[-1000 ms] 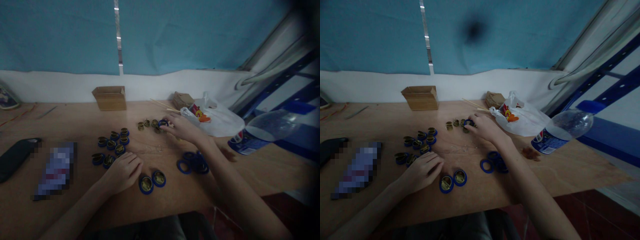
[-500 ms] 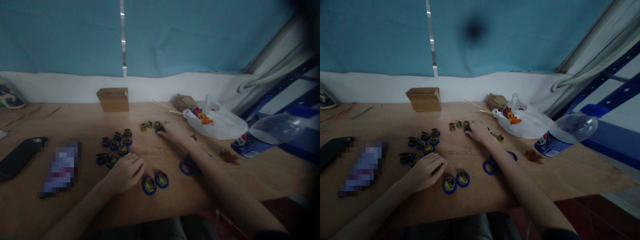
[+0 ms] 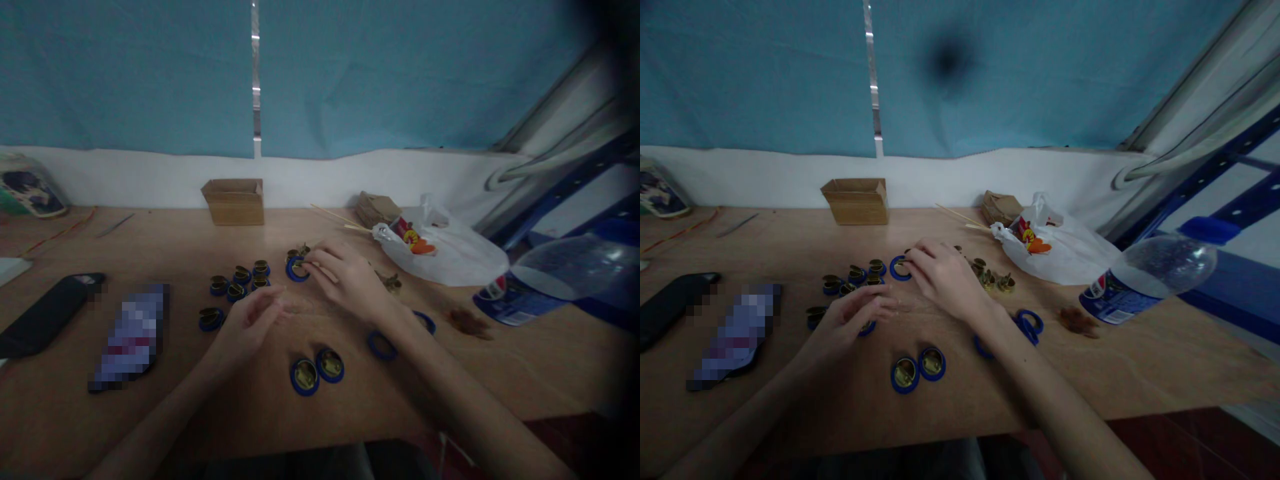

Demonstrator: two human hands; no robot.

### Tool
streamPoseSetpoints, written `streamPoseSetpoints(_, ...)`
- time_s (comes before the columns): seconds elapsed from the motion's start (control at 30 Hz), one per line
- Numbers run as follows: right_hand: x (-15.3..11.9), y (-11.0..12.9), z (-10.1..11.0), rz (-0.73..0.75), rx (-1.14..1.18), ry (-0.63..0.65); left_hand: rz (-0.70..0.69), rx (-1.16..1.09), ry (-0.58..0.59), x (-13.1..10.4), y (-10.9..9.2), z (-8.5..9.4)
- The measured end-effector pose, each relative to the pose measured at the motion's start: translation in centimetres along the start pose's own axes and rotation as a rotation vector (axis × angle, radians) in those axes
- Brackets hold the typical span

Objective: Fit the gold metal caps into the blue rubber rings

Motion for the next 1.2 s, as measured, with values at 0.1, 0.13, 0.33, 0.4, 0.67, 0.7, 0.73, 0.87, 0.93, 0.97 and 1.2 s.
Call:
streamPoseSetpoints(0.1,-1.0,2.6,0.0,0.126,0.100,-0.063,0.100,-0.297,0.076,0.1,0.4,-0.3)
streamPoseSetpoints(0.13,-1.3,3.0,-0.1,0.142,0.134,-0.080,0.099,-0.347,0.090,0.1,0.3,-0.3)
streamPoseSetpoints(0.33,-1.4,3.0,-0.6,0.144,0.288,-0.091,0.100,-0.454,0.053,0.2,0.3,-0.5)
streamPoseSetpoints(0.4,-1.1,2.9,-0.7,0.151,0.358,-0.095,0.119,-0.441,0.029,0.4,0.5,-0.5)
streamPoseSetpoints(0.67,-1.3,0.0,-4.1,-0.248,0.793,-0.097,0.077,-0.319,0.004,0.4,0.7,0.0)
streamPoseSetpoints(0.7,-1.4,0.0,-4.7,-0.247,0.855,-0.042,0.067,-0.289,0.006,0.4,0.7,0.0)
streamPoseSetpoints(0.73,-1.4,0.2,-5.2,-0.232,0.914,0.009,0.060,-0.255,0.006,0.4,0.7,0.1)
streamPoseSetpoints(0.87,-1.8,1.0,-6.0,-0.193,1.066,0.081,0.034,-0.125,-0.006,0.4,0.4,0.3)
streamPoseSetpoints(0.93,-2.0,1.1,-6.1,-0.214,1.098,0.067,0.024,-0.092,0.004,0.4,0.3,0.2)
streamPoseSetpoints(0.97,-2.0,1.1,-6.2,-0.224,1.105,0.054,0.021,-0.085,0.013,0.3,0.2,0.1)
streamPoseSetpoints(1.2,-2.3,0.8,-6.3,-0.288,1.118,-0.017,0.027,-0.046,0.046,0.1,-0.3,-0.3)
Point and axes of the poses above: each hand's wrist, its own x-axis towards the middle knuckle, its own z-axis out of the back of the hand, y = z × x, the point moved 6 cm from there along x, towards the middle knuckle, and after that the axes turned 9 degrees about y, right-handed, at the moved point
